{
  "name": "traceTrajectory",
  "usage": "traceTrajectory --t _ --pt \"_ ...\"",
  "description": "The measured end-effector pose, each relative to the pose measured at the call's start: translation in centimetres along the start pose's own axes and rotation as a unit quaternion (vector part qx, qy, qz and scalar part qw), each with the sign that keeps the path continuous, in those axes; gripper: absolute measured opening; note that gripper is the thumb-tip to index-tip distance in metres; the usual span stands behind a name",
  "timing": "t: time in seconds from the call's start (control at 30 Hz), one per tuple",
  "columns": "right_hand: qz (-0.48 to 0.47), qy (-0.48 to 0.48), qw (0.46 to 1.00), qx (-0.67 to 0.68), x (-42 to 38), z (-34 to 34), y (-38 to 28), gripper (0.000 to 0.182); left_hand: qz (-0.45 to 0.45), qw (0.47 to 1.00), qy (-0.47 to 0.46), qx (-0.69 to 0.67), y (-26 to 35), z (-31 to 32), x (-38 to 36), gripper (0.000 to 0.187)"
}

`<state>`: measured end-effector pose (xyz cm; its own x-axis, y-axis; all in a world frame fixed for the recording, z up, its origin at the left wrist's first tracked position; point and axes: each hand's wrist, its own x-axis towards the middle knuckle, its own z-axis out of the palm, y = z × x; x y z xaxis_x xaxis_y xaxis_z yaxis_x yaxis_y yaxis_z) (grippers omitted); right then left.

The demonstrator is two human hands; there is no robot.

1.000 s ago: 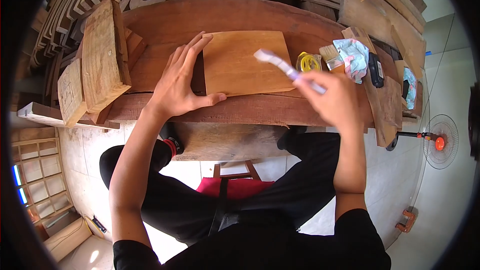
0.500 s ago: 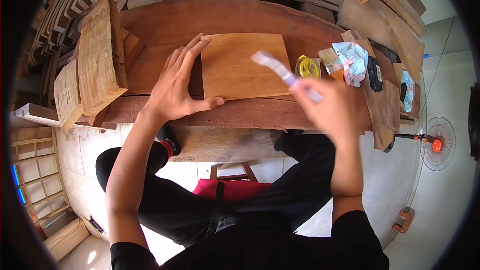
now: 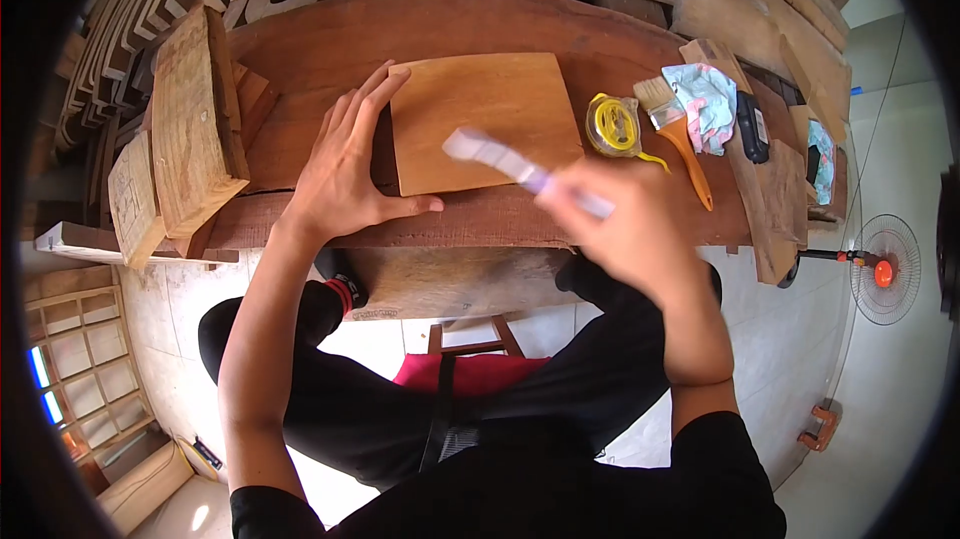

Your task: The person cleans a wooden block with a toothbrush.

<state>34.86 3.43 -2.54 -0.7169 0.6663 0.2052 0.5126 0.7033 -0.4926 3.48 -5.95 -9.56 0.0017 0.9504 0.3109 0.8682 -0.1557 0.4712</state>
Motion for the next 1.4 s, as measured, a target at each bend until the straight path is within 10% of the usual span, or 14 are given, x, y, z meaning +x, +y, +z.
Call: traceTrajectory --t 0.07,0.27,0.4,0.6,0.73,0.9,1.0,1.2,1.4 --pt "0.128 -0.017 0.991 -0.026 1.8 -2.0 2.5 0.022 -0.014 1.000 -0.003 0.003 0.2 0.0 -0.1 0.139" --pt "-0.097 -0.045 0.994 -0.015 -1.2 2.6 -1.6 0.019 0.005 1.000 0.001 0.009 0.0 0.0 0.0 0.138" --pt "0.053 0.052 0.996 -0.058 1.5 -1.0 2.9 0.020 -0.005 1.000 0.000 0.006 0.0 0.0 -0.2 0.138" --pt "-0.114 0.015 0.993 -0.004 -1.2 3.4 -1.4 0.024 0.006 1.000 0.000 0.004 0.0 -0.2 0.0 0.139" --pt "0.139 0.045 0.983 -0.114 2.7 -1.9 4.5 0.027 -0.005 1.000 -0.015 -0.004 0.0 -0.2 -0.1 0.139" --pt "0.047 0.069 0.974 -0.211 1.0 -0.7 3.6 0.026 0.012 1.000 0.007 -0.004 -0.4 0.0 0.1 0.138" --pt "0.130 0.126 0.969 -0.170 1.8 -2.5 4.0 0.020 0.000 1.000 0.000 0.002 -0.2 0.0 -0.2 0.139" --pt "-0.037 0.071 0.996 0.026 1.4 0.5 3.1 0.017 0.002 1.000 -0.014 -0.003 -0.1 -0.2 0.1 0.139" --pt "0.099 0.068 0.992 -0.039 2.9 -1.8 5.2 0.023 0.014 1.000 -0.010 -0.017 -0.6 -0.3 -0.2 0.134"
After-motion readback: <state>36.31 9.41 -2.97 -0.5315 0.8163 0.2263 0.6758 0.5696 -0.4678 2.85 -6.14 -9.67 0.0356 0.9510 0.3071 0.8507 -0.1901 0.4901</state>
